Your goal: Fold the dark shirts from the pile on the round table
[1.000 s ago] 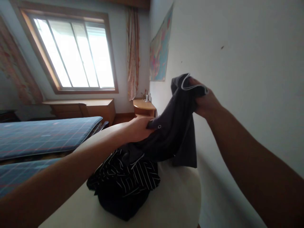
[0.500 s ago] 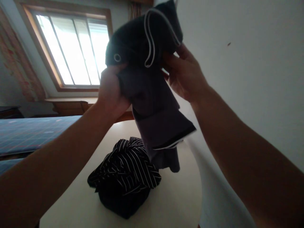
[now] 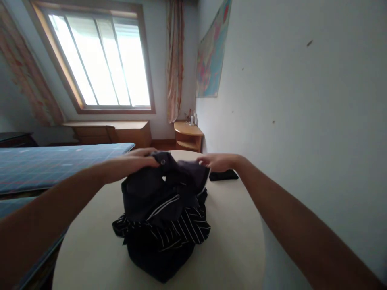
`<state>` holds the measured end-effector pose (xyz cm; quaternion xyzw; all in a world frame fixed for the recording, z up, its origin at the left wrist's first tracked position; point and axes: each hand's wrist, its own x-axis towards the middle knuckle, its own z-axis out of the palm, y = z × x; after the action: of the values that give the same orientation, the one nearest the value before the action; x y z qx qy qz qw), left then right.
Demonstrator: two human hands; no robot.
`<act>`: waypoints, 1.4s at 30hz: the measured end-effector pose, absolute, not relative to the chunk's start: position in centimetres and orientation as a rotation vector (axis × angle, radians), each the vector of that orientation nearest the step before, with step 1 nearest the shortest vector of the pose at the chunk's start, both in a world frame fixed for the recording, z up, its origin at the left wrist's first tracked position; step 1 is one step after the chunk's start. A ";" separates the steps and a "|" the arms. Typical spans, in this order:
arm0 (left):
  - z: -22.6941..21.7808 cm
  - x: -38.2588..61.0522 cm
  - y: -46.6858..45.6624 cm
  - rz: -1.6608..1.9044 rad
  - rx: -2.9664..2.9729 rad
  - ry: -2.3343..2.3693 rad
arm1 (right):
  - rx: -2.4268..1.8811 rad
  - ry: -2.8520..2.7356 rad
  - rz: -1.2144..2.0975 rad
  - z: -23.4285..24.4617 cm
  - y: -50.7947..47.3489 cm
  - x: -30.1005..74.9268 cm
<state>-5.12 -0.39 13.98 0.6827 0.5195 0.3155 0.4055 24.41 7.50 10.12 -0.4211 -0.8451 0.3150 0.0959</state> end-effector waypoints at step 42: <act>9.0 0.5 -1.3 0.870 2.229 1.204 | -1.004 -1.130 -0.086 10.4 11.5 33.5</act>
<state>0.49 -1.32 8.98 0.8101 0.4374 0.3160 0.2294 33.49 11.53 10.37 -0.4553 -0.5126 -0.0390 0.7269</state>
